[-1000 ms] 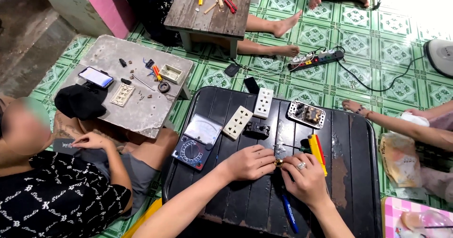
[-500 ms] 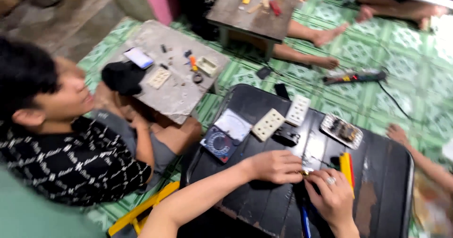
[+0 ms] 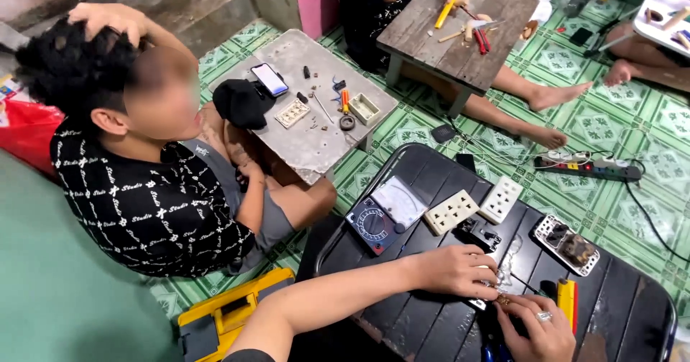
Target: Securing wires and internal components of an electrical box using hand tools.
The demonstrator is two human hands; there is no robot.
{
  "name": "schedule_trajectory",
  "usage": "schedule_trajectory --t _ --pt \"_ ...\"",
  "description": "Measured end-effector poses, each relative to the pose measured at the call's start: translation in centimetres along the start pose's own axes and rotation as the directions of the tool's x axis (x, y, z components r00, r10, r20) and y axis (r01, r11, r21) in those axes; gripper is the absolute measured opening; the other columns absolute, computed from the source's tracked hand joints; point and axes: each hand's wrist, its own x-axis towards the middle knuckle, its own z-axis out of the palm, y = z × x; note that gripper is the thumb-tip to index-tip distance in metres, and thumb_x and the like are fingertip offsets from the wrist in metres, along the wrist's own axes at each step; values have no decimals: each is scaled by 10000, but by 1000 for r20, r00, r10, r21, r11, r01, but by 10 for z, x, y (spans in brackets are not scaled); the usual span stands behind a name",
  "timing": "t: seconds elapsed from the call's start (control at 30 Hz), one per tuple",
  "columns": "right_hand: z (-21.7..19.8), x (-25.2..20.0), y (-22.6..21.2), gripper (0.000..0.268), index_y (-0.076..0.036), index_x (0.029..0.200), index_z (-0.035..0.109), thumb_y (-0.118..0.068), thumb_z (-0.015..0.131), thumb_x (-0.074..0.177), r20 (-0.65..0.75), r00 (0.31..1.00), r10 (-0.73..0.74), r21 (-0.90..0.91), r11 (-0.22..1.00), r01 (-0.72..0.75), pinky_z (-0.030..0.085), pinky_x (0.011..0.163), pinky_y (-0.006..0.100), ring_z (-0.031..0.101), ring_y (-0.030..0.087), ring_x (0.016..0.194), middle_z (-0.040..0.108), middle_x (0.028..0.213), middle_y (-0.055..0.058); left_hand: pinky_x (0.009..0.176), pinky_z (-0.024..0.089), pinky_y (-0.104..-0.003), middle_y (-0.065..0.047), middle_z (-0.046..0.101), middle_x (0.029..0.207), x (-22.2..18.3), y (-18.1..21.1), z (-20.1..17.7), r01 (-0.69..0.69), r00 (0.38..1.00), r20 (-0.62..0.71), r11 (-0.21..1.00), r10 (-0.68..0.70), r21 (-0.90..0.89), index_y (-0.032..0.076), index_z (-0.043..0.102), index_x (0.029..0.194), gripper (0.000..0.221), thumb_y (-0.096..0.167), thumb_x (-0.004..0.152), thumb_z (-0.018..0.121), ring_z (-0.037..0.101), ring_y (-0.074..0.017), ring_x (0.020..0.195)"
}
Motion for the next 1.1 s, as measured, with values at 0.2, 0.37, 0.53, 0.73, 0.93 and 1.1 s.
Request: schedule_trajectory --t 0.2,0.37,0.53,0.73,0.93,1.1 --pt "-6 2 -18 149 -98 914 750 -128 838 798 50 951 304 201 930 -308 566 842 295 683 172 874 714 902 70 872 546 -415 -42 626 811 -3 -2 0 10 1000 -9 999 -10 38 156 676 960 223 -58 992 619 630 -252 922" --pt "-5 0 -18 202 -85 1021 779 -125 825 829 63 927 369 194 907 -374 538 866 271 678 164 868 706 958 79 828 538 -405 -86 651 873 -20 -4 21 51 999 25 992 -49 -114 89 687 1030 186 -86 1008 629 640 -278 1010" --pt "-2 2 -13 221 -57 1004 790 -109 832 793 55 959 279 267 921 -283 558 831 283 655 188 860 763 918 60 709 525 -376 -99 645 884 -20 -5 16 97 995 43 947 -88 -306 44 679 1046 57 85 1031 643 621 -285 983" --pt "-3 9 -10 106 -27 918 753 -71 786 828 -13 990 139 297 946 -129 537 803 314 634 216 777 729 842 69 818 566 -424 -126 683 906 -18 -7 10 145 989 109 862 -105 -486 21 706 980 165 153 1011 611 651 -338 975" --pt "-8 18 -10 163 -34 953 770 -107 802 811 34 978 207 357 911 -205 562 760 308 645 216 788 763 869 65 795 590 -410 -142 725 1012 -7 -11 -7 292 954 220 780 -202 -554 30 678 1199 244 66 958 693 680 -301 976" --pt "-1 22 -3 117 -96 945 820 -80 808 830 -118 986 118 439 897 -55 572 692 397 647 285 714 787 876 62 854 586 -415 -90 720 895 -2 -9 -5 325 944 143 772 -296 -546 78 743 1032 179 23 863 769 693 -301 1004"
